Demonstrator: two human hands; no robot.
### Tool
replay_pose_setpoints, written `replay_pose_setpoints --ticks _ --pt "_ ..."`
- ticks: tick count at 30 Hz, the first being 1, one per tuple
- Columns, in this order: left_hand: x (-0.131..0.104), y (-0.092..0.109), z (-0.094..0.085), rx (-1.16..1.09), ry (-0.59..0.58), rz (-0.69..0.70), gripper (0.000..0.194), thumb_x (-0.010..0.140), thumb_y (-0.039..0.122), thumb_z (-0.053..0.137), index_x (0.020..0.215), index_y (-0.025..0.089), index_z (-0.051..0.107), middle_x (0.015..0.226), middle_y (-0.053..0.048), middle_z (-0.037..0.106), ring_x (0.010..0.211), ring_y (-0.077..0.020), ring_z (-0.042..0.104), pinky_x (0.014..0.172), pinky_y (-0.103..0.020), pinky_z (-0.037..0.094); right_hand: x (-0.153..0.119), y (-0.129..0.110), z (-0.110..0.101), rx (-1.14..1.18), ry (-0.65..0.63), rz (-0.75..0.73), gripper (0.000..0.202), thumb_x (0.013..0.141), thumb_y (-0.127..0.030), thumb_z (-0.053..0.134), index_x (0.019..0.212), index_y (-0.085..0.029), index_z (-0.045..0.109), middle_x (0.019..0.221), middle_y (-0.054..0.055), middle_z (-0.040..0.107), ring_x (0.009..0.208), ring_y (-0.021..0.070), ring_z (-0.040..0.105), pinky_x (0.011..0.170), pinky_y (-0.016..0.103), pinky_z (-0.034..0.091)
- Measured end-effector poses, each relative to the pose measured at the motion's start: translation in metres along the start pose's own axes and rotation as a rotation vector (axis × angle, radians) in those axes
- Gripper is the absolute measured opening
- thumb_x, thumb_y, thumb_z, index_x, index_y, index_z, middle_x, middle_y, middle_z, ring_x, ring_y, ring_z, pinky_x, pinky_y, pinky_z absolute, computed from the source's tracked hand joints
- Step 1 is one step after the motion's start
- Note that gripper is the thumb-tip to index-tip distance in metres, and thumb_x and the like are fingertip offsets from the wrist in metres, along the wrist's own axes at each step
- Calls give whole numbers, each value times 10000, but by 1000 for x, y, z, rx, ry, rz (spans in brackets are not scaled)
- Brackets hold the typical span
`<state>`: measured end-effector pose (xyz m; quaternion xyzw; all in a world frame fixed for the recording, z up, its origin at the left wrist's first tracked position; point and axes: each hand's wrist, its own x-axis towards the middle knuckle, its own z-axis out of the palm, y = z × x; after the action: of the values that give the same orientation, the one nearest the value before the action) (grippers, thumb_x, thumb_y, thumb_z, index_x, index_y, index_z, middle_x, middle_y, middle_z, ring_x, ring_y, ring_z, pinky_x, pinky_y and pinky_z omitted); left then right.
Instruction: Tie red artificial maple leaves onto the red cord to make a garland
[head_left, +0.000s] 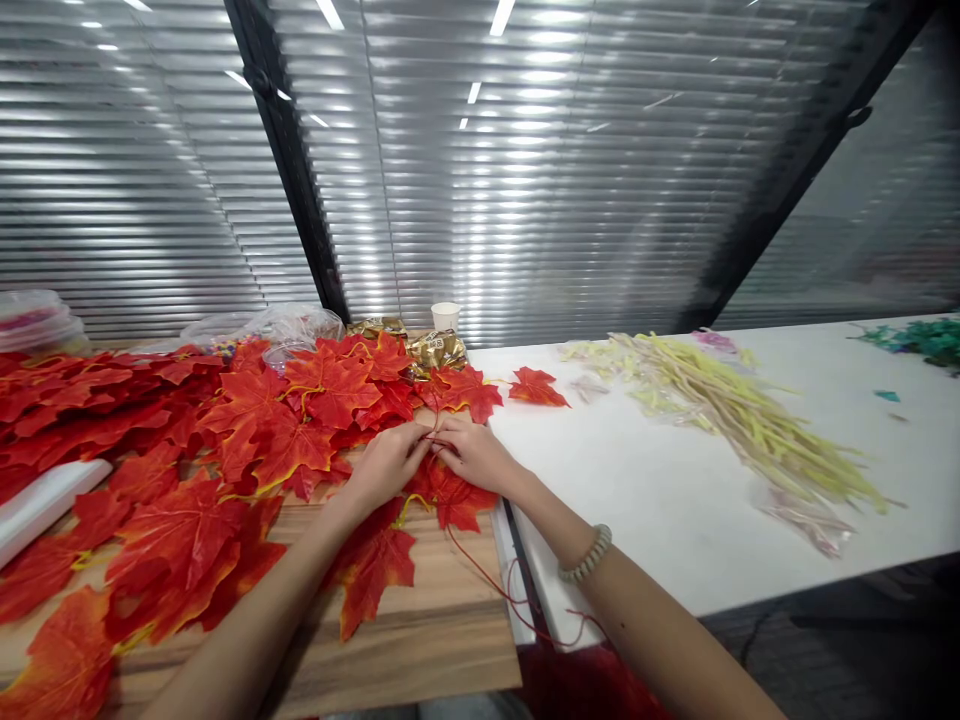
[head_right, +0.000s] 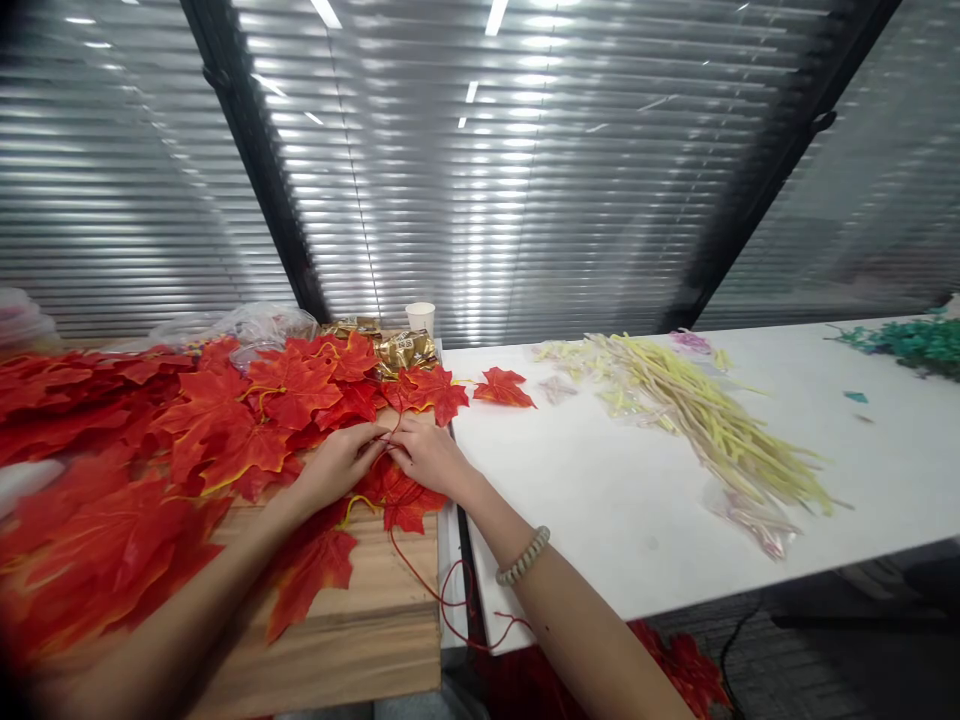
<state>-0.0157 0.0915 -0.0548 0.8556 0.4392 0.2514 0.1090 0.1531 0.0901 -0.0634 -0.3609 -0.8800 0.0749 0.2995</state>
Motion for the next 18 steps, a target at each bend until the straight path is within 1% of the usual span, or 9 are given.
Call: replay_pose_setpoints --ticks 5,18 --pt "0 0 0 -13 -5 7 207 855 238 387 844 170 582 805 -63 622 714 -164 559 648 -246 406 0 0 1 -12 -7 4 161 826 -119 482 916 -160 610 936 62 590 874 154 531 760 280 426" --pt "1 1 0 29 -16 15 199 862 235 384 823 168 567 803 -59 607 719 -165 553 639 -238 395 0 1 2 -23 -25 21 177 822 -123 488 949 -157 606 961 62 593 892 161 533 770 281 424"
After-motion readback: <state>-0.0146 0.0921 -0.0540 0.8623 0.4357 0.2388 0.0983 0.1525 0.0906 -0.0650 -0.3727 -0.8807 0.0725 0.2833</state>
